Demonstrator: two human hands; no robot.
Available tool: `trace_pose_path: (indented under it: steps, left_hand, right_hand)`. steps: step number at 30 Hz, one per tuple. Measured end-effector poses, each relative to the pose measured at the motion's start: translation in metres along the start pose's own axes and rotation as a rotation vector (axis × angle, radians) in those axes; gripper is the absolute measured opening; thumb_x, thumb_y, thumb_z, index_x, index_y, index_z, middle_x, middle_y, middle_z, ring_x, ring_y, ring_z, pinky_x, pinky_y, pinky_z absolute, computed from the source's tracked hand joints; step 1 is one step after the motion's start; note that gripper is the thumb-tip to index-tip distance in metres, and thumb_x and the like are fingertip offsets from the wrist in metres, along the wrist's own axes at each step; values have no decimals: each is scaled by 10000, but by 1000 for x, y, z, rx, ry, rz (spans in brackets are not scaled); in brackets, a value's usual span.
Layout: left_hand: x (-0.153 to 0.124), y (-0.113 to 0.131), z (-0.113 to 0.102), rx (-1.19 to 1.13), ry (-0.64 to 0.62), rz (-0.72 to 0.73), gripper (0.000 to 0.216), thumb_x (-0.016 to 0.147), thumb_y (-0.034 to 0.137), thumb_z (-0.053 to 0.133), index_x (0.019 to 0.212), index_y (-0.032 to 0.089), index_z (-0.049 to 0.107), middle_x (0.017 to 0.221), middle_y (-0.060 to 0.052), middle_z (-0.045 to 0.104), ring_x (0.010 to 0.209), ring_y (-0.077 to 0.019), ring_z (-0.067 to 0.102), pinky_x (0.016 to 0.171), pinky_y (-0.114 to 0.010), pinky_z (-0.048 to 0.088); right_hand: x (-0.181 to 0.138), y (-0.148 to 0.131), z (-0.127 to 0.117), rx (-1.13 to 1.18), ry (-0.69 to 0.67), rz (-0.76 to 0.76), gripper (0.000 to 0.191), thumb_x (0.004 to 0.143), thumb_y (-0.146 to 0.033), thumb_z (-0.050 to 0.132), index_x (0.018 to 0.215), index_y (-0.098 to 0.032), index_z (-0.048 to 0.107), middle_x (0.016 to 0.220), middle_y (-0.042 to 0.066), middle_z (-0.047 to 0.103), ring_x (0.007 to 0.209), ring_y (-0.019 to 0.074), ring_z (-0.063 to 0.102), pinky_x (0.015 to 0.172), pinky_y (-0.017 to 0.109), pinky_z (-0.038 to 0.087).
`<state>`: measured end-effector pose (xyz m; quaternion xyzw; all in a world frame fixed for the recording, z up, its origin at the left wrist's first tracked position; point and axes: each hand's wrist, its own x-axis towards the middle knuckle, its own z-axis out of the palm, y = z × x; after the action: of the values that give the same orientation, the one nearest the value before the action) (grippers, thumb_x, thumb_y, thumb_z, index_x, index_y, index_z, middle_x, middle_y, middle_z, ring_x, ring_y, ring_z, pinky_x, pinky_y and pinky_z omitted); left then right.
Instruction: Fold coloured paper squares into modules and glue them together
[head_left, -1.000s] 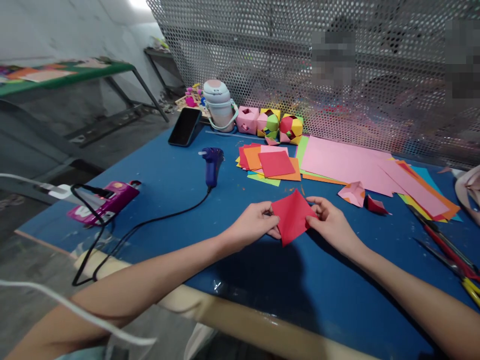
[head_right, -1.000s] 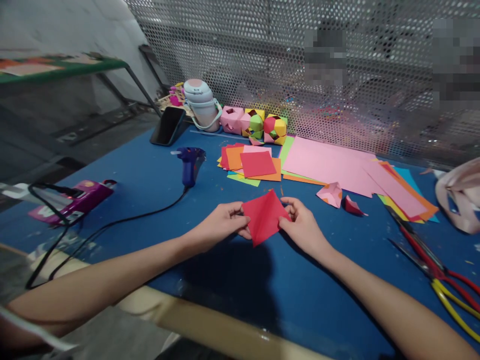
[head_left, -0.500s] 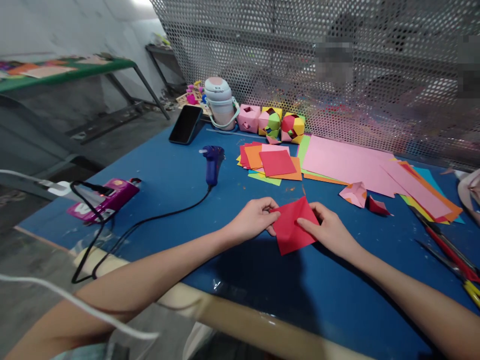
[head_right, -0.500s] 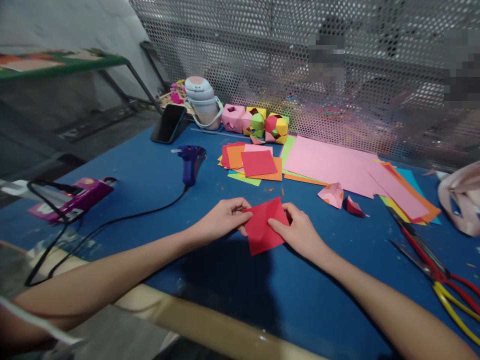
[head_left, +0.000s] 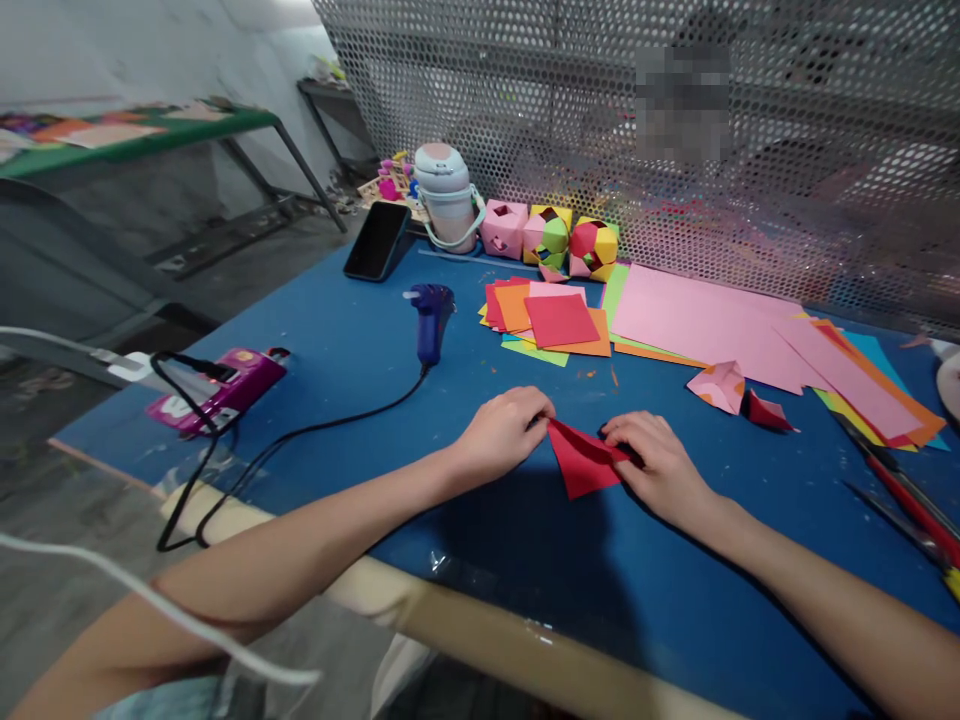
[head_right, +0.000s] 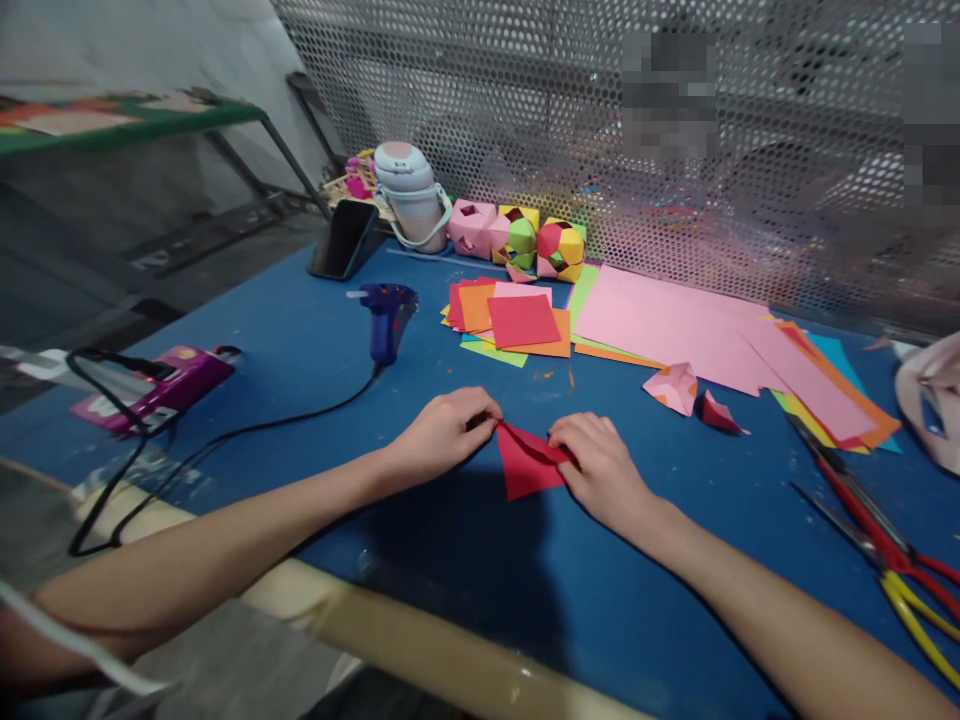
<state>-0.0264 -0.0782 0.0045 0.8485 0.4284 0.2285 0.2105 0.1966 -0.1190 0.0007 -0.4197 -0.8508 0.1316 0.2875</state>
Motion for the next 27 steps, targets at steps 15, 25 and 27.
trace_pose_path:
  steps: [15, 25, 27]
  left_hand:
    - [0, -2, 1, 129, -43, 31, 205, 831, 126, 408, 852, 171, 607, 859, -42, 606, 860, -167, 551, 765, -270, 447]
    - [-2, -1, 0, 217, -58, 60, 224, 857, 155, 379, 883, 179, 601, 891, -46, 600, 864, -173, 520, 746, -278, 445]
    - [-2, -1, 0, 219, -61, 59, 218, 854, 156, 384, 886, 179, 598, 893, -45, 596, 870, -175, 517, 741, -276, 444]
  right_hand:
    - [-3, -3, 0, -414, -74, -461, 200, 879, -110, 427, 995, -127, 590, 1011, 96, 668, 908, 201, 566, 780, 352, 357]
    - [-2, -11, -7, -523, -110, -556, 287, 908, -108, 353, 1033, -177, 601, 1046, 67, 670, 943, 199, 569, 764, 354, 375]
    - [-1, -13, -7, -508, -122, -577, 272, 906, -104, 370, 1035, -174, 599, 1003, 57, 682, 910, 189, 577, 746, 343, 377]
